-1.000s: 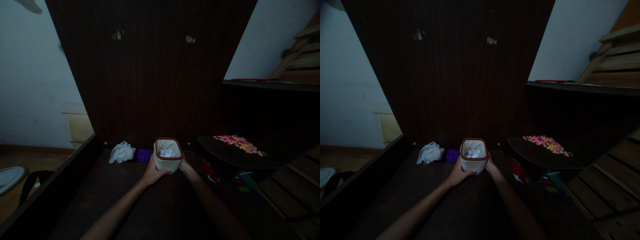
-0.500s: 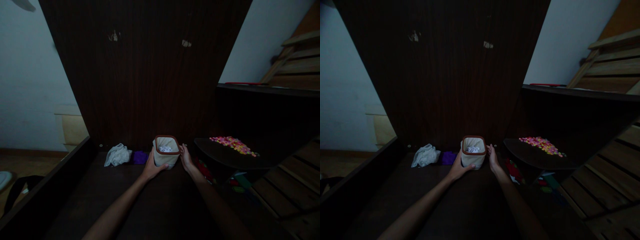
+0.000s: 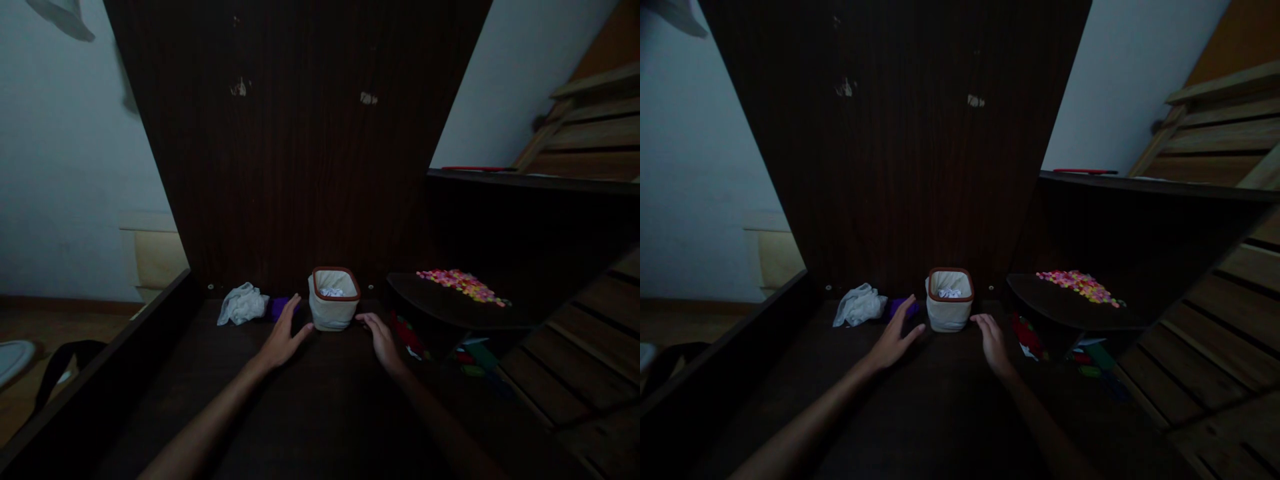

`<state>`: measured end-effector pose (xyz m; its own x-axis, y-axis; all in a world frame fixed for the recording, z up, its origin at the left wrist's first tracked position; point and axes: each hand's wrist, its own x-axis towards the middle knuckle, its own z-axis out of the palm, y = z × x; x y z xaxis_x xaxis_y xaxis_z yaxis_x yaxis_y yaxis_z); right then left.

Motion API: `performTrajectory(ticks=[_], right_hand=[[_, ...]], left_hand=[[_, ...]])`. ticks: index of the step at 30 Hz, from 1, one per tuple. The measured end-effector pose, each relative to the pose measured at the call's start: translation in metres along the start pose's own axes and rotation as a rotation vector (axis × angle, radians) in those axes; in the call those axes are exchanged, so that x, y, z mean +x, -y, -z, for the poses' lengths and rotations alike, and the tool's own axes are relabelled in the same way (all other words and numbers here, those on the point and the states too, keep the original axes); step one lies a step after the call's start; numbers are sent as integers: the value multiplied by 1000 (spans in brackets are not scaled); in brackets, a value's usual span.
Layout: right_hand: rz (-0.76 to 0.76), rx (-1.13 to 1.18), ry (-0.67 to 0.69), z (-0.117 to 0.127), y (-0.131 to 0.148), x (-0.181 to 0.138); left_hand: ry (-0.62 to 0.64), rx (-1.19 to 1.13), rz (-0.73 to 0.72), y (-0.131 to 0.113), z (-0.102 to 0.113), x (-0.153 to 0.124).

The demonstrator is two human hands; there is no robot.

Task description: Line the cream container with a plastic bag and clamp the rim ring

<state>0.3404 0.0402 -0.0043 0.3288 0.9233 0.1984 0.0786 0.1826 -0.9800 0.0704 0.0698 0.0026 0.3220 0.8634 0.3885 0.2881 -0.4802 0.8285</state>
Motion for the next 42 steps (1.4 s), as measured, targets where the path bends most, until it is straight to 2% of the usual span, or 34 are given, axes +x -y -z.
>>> performTrajectory(ticks=[3, 7, 11, 14, 23, 32, 42], right_hand=[[101, -146, 117, -6, 1, -28], [308, -565, 387, -16, -8, -65], [397, -812, 640, -29, -14, -90], [421, -892, 749, -39, -9, -93], [436, -898, 890, -67, 7, -80], [462, -909, 924, -60, 0, -76], [477, -938, 933, -59, -5, -76]], left_hand=[[64, 118, -34, 1, 18, -22], [189, 307, -93, 14, 36, -56], [297, 481, -125, 25, 46, -81], [335, 544, -132, 26, 50, -89], [390, 593, -161, 24, 53, -87], [443, 698, -207, 27, 61, -94], [419, 659, -241, 18, 64, -94]])
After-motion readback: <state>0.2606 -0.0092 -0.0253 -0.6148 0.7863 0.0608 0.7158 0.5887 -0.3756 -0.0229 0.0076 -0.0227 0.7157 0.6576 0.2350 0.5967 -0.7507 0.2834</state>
